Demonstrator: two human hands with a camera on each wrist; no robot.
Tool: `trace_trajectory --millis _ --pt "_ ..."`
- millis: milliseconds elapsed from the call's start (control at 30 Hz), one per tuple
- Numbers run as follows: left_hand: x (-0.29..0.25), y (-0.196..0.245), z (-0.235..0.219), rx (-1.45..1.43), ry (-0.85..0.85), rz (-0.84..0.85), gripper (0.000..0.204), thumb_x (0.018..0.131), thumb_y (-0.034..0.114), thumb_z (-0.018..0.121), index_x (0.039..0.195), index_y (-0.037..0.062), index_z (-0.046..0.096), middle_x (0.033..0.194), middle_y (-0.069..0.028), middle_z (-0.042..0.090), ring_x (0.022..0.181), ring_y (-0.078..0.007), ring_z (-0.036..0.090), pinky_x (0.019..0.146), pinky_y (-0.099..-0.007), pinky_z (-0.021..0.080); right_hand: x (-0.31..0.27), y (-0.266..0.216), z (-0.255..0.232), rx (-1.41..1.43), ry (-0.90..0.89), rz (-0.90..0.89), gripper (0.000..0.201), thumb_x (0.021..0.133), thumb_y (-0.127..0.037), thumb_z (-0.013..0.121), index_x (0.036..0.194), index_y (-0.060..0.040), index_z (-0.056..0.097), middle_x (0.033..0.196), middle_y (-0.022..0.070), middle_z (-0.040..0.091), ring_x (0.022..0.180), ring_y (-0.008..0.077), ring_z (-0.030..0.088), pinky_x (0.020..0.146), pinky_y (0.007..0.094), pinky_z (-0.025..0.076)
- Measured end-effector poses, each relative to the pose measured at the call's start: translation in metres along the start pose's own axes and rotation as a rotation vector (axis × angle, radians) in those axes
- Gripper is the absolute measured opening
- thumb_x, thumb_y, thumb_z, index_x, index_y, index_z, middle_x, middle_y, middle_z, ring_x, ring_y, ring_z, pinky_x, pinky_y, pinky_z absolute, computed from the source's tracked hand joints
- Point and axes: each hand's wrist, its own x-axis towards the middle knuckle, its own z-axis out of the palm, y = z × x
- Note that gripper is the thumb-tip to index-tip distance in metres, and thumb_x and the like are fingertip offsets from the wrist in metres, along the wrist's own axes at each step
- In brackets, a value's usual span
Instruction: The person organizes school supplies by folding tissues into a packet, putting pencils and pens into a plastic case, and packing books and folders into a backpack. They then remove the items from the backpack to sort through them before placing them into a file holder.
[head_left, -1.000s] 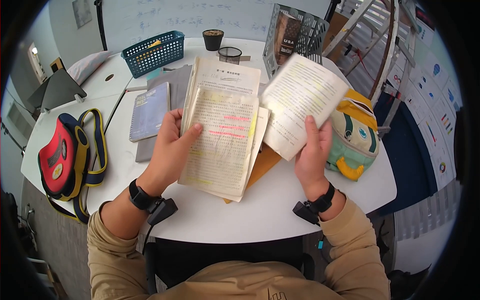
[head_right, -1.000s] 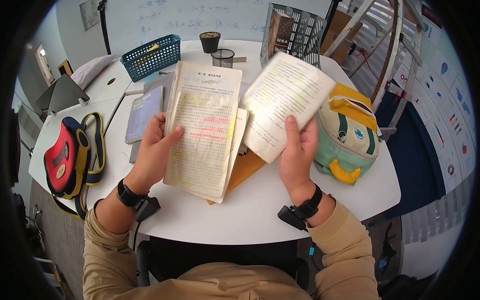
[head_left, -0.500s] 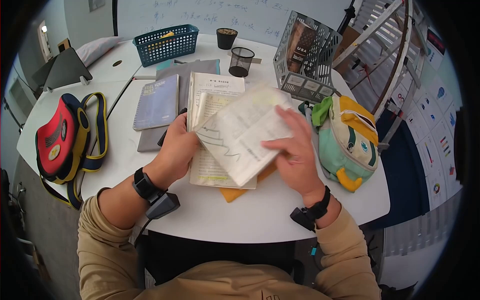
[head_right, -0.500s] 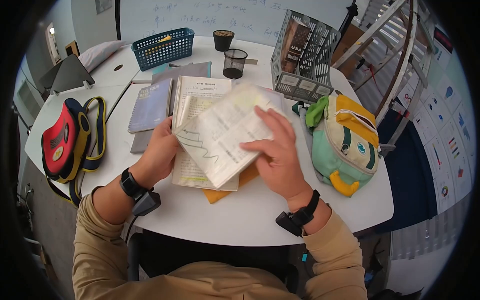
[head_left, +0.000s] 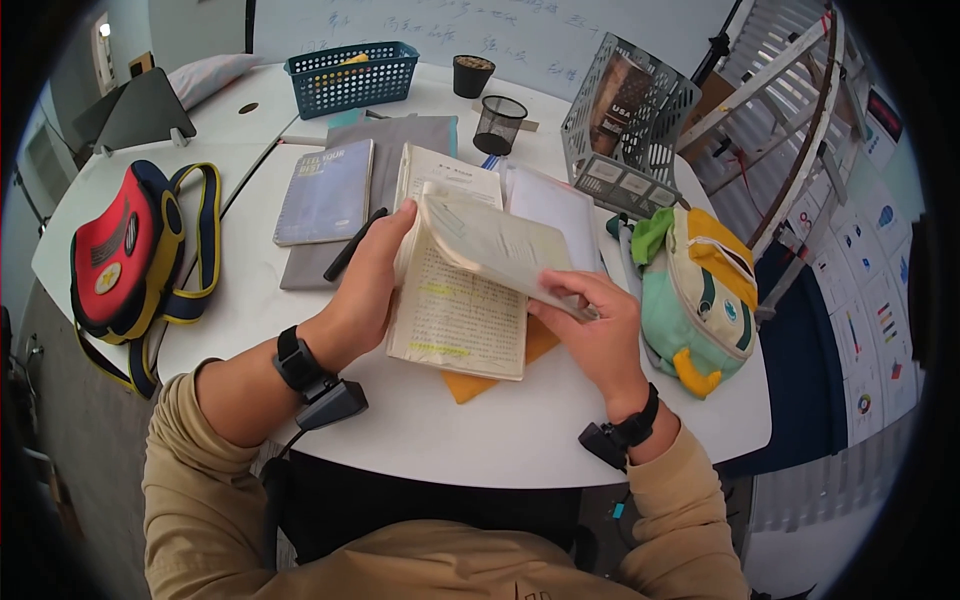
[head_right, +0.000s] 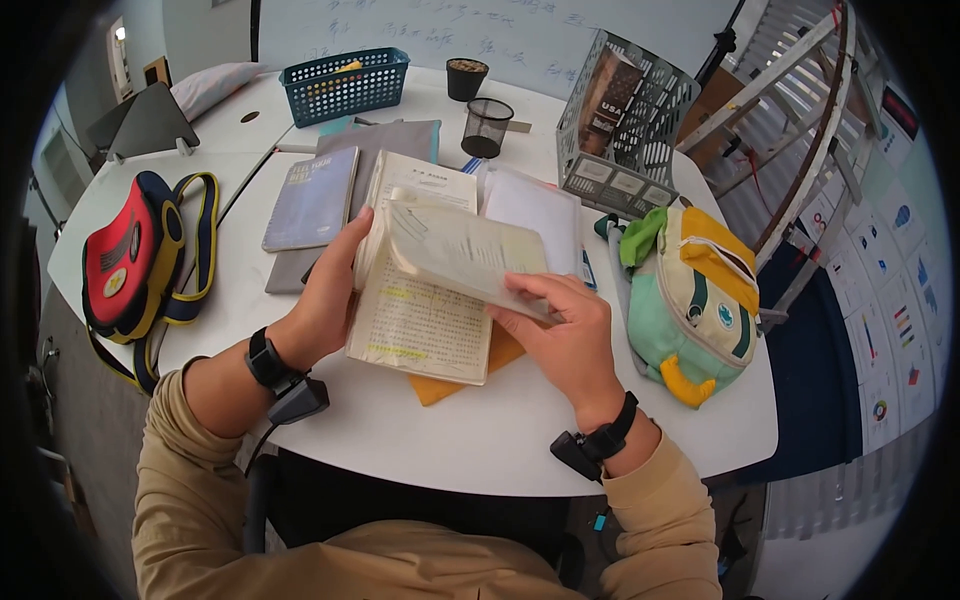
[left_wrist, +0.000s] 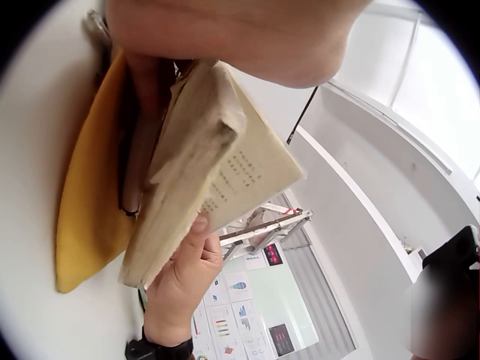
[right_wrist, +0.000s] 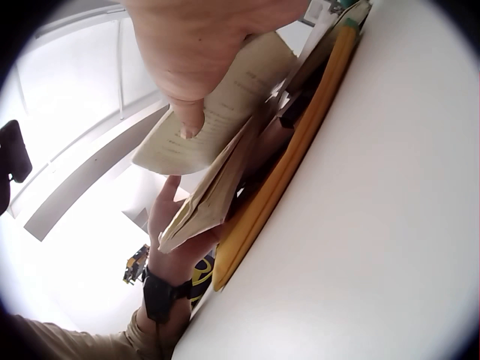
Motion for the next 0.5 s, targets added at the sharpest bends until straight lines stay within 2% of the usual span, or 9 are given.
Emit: trace_trajectory --millis 67,167,267,367,467,500 --pt "0.004 -0.004 -0.003 0.069 -0.029 0.026 0.080 0.112 0.047 0.075 0.168 -0.0009 0.043 0.155 -0.0202 0.064 0.144 -0.0274 0.065 0.124 -0.0437 0.052 -0.005 -0.005 0.000 0.014 -0.047 0.064 0.044 0.081 -0.012 0.105 0.120 -0.0052 0.088 0.111 0.0072 0.085 0.098 0.0150 0.075 0.083 0.0289 0.059" --pt "-0.002 -0.009 0.002 0.409 -0.014 0.211 0.101 0.100 0.057 0.089 0.163 -0.0050 0.039 0.152 -0.0214 0.061 0.143 -0.0266 0.062 0.122 -0.0414 0.052 -0.009 -0.008 0.003 0.069 -0.128 0.089 0.044 0.080 -0.014 0.107 0.118 -0.0036 0.088 0.109 0.0061 0.085 0.093 0.0096 0.072 0.080 0.0261 0.058" --pt "-0.004 -0.008 -0.001 0.328 -0.109 0.267 0.111 0.093 0.057 0.096 0.164 -0.0064 0.037 0.155 -0.0221 0.059 0.145 -0.0275 0.061 0.123 -0.0432 0.051 -0.011 -0.010 0.006 0.168 -0.126 0.146 0.043 0.081 -0.015 0.107 0.116 -0.0012 0.087 0.109 0.0066 0.085 0.090 0.0104 0.073 0.077 0.0254 0.058" --pt "-0.006 -0.010 -0.002 0.559 -0.142 0.410 0.118 0.087 0.050 0.102 0.165 -0.0074 0.035 0.156 -0.0229 0.058 0.148 -0.0284 0.059 0.124 -0.0435 0.051 -0.013 -0.006 0.007 0.237 -0.121 0.154 0.042 0.082 -0.016 0.107 0.116 -0.0008 0.087 0.108 0.0073 0.085 0.087 0.0107 0.075 0.074 0.0247 0.059" --pt "-0.009 -0.014 0.009 0.747 -0.140 0.463 0.125 0.082 0.046 0.107 0.166 -0.0082 0.032 0.157 -0.0226 0.057 0.149 -0.0291 0.058 0.125 -0.0431 0.050 -0.013 -0.010 0.005 0.207 -0.153 0.097 0.042 0.083 -0.014 0.106 0.118 -0.0005 0.087 0.109 0.0090 0.086 0.093 0.0130 0.079 0.079 0.0273 0.063" --pt "-0.011 -0.013 0.012 0.741 -0.126 0.439 0.120 0.084 0.040 0.105 0.167 -0.0081 0.032 0.157 -0.0222 0.058 0.148 -0.0289 0.059 0.125 -0.0428 0.050 -0.012 -0.011 0.005 0.220 -0.168 0.038 0.041 0.084 -0.014 0.104 0.118 -0.0001 0.086 0.110 0.0100 0.086 0.094 0.0146 0.080 0.081 0.0284 0.063"
